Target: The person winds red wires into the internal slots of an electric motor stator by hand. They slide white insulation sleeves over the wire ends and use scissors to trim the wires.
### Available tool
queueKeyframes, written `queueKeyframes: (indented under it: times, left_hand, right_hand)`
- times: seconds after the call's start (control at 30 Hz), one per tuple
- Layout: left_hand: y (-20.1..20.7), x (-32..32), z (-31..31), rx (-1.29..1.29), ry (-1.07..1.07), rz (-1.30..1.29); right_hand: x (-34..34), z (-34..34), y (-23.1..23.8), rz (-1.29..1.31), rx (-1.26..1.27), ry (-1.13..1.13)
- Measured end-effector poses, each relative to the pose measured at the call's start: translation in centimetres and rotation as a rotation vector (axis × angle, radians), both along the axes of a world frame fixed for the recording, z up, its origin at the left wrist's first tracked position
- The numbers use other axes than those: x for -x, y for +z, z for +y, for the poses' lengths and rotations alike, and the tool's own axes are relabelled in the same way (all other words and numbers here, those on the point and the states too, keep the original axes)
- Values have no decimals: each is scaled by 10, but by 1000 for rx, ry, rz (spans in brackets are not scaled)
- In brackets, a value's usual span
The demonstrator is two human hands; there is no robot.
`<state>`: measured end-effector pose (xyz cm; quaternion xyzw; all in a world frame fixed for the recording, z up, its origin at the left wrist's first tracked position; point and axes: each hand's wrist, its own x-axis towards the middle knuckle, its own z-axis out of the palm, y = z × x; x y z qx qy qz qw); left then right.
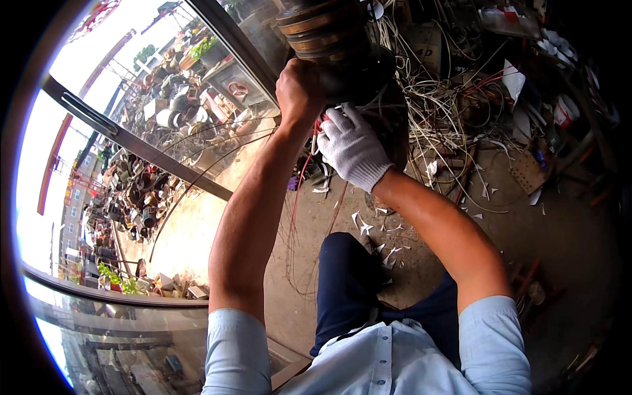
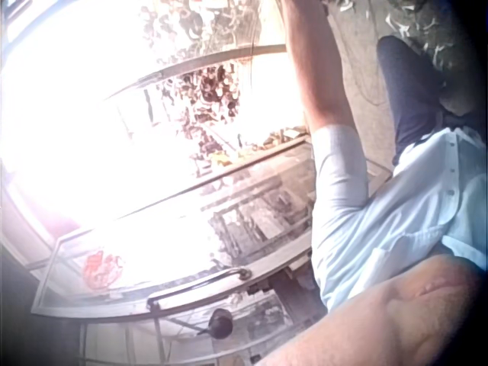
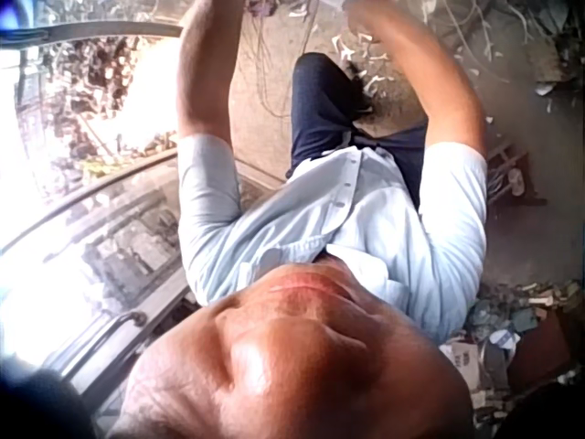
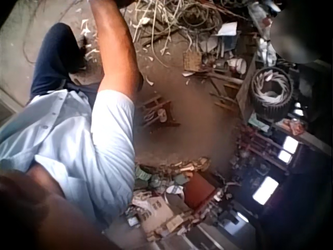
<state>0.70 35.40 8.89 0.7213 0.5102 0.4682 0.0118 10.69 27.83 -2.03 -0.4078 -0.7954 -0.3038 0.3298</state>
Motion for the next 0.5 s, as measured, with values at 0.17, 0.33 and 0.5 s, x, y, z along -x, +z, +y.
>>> queueKeyframes:
  times: [0.17, 0.33, 0.5]
  left_hand:
    - [-7, 1, 7, -16, 29, -145]
    - [-4, 4, 16, -23, -87, -358]
    - [7, -2, 10, 68, -209, -615]
  right_hand:
    - [7, 5, 2, -24, 96, 69]
    - [12, 11, 10, 97, 115, 98]
    - [19, 23, 19, 106, 113, 27]
